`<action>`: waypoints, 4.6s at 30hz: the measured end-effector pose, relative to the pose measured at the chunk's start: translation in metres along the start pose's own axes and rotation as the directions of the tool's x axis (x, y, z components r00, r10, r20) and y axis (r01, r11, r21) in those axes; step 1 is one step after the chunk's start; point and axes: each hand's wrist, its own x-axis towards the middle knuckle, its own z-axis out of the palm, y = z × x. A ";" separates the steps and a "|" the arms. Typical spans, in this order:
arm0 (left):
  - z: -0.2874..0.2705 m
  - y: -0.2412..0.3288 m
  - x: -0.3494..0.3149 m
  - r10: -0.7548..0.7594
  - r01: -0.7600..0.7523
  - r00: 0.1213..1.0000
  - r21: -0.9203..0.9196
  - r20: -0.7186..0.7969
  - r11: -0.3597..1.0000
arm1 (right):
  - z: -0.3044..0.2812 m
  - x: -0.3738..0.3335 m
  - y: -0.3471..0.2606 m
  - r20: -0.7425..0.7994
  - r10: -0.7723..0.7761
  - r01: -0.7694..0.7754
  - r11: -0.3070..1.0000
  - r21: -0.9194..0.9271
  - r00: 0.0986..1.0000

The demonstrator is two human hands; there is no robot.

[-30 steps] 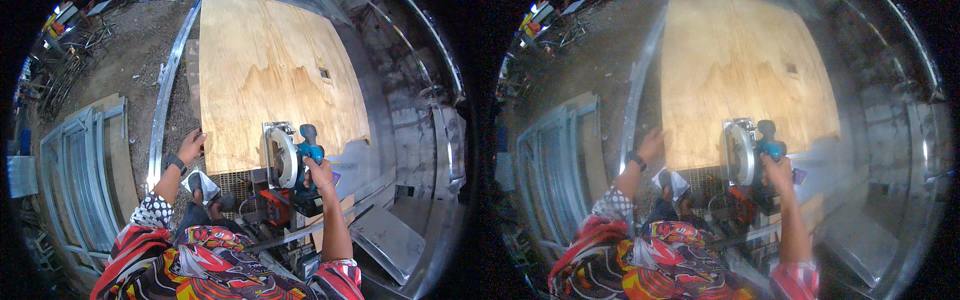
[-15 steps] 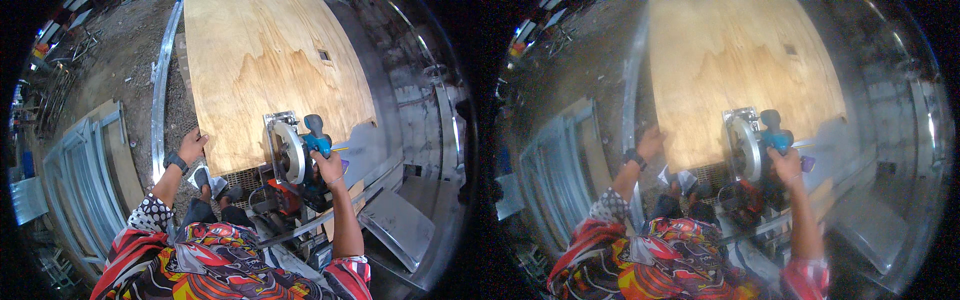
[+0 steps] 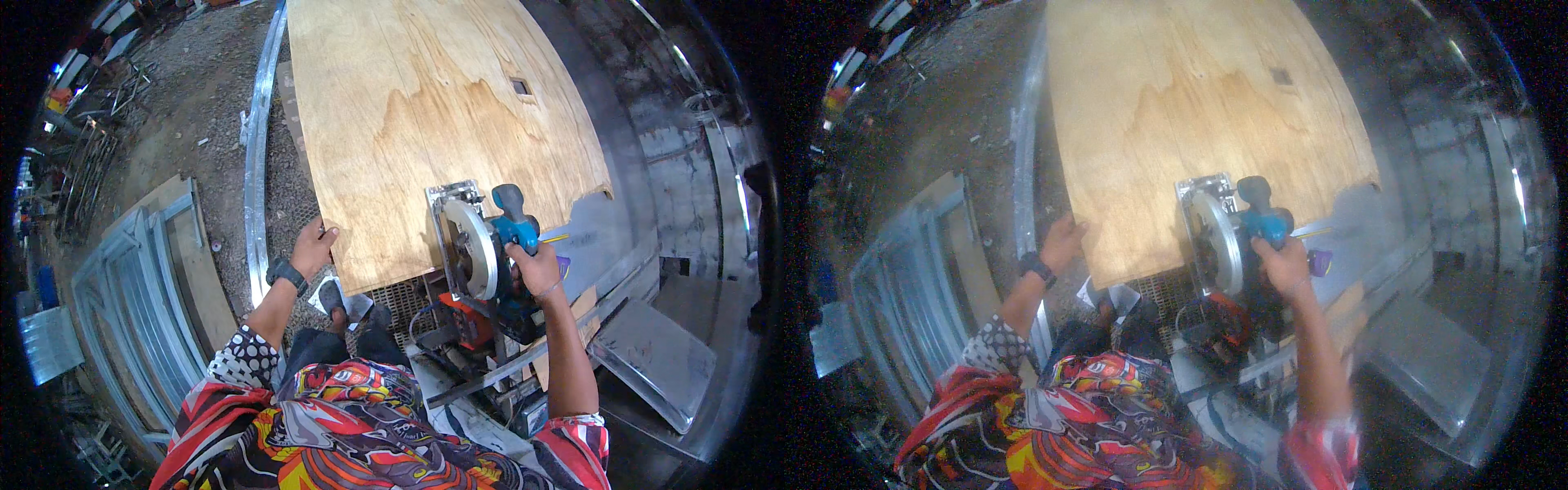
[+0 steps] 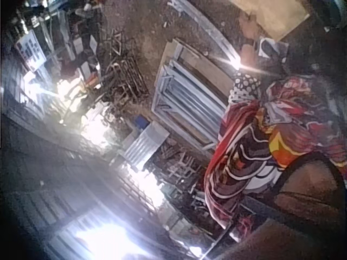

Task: The person measures and marks a large plywood sheet using a metal ruler and pencil, then uses a circular saw to cut along the marked line. The person removes the cut-off strip after completing the cut.

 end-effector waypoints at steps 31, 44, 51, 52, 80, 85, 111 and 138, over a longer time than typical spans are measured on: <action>0.005 -0.012 0.000 0.049 -0.050 0.999 -0.019 -0.021 0.999 | -0.001 0.000 -0.008 0.029 0.042 -0.044 0.997 0.064 0.999; 0.009 -0.018 -0.002 0.044 -0.046 0.998 -0.039 -0.048 0.998 | -0.001 0.001 -0.003 0.035 0.024 -0.026 0.997 0.073 0.999; 0.008 -0.020 -0.001 0.104 -0.101 0.994 0.056 -0.039 0.993 | 0.000 0.002 -0.006 0.025 0.030 -0.032 0.997 0.074 0.999; 0.007 -0.021 -0.001 0.099 -0.096 0.994 0.067 -0.039 0.993 | 0.000 0.001 -0.008 0.025 0.034 -0.036 0.996 0.081 0.999; 0.018 -0.024 -0.018 0.153 -0.145 0.985 0.111 -0.073 0.983 | 0.002 0.007 0.016 -0.019 -0.054 0.055 0.996 0.066 0.998; 0.020 -0.018 -0.023 0.101 -0.093 0.992 0.110 -0.072 0.990 | 0.001 0.000 0.007 -0.011 -0.037 0.037 0.998 0.060 0.999; 0.023 -0.039 -0.026 0.139 -0.130 0.988 0.125 -0.073 0.984 | 0.000 -0.010 0.003 -0.006 -0.005 0.005 0.998 0.059 1.000; 0.028 -0.035 -0.042 0.167 -0.160 0.985 0.124 -0.044 0.979 | -0.001 -0.010 0.007 0.013 -0.015 0.013 0.995 0.103 1.000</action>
